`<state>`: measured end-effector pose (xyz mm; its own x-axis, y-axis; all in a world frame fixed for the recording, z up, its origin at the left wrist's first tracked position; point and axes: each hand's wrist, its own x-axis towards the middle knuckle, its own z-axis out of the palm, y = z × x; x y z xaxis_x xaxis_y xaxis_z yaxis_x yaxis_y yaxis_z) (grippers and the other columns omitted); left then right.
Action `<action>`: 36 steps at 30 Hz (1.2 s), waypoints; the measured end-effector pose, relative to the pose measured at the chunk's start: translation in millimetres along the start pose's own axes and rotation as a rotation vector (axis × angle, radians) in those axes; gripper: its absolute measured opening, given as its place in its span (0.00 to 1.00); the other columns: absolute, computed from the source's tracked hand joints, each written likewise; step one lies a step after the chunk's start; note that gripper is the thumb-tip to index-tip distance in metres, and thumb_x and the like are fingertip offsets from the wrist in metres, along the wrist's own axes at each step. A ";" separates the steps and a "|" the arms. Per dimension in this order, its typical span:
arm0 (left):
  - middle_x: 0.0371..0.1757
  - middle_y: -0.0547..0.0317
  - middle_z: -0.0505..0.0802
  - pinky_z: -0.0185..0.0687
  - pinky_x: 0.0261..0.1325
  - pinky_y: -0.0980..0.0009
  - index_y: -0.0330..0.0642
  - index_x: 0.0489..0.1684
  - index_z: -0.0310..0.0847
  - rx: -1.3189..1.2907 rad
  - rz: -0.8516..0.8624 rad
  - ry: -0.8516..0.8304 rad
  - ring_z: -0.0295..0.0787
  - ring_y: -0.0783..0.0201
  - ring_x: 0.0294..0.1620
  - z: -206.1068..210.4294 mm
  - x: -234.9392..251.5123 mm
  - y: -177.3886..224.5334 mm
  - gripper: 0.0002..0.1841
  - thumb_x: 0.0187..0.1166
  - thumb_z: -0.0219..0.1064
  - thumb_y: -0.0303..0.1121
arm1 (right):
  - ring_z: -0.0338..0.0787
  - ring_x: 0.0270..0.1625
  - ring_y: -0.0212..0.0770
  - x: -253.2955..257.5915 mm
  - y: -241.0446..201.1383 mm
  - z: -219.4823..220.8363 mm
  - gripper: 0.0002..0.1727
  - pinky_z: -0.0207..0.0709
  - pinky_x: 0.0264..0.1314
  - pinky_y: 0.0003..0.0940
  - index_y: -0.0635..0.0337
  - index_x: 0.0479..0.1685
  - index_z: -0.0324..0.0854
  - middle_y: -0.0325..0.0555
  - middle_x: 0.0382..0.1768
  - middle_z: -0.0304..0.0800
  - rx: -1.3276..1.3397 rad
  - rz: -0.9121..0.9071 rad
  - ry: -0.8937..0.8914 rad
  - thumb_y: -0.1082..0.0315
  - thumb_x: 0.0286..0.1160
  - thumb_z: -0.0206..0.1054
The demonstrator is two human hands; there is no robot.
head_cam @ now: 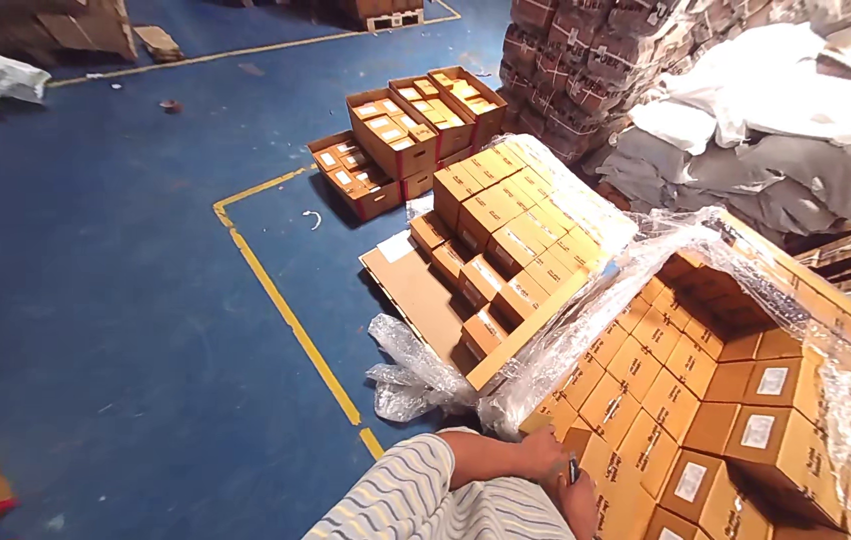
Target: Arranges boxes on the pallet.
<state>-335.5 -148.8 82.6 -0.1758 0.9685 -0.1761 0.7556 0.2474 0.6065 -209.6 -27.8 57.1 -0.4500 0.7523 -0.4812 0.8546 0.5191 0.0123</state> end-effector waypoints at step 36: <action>0.53 0.42 0.93 0.68 0.78 0.44 0.34 0.59 0.85 0.005 0.000 -0.008 0.88 0.43 0.59 -3.3 -1.3 1.0 0.17 0.77 0.69 0.35 | 0.91 0.62 0.63 -3.1 -5.8 0.8 0.31 0.86 0.55 0.62 0.58 0.75 0.74 0.65 0.70 0.82 0.024 0.034 0.012 0.52 0.76 0.70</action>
<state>-336.6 -149.7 86.0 -0.1707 0.9683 -0.1823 0.7585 0.2472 0.6030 -213.0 -33.5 57.8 -0.4234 0.7743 -0.4704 0.8755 0.4832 0.0074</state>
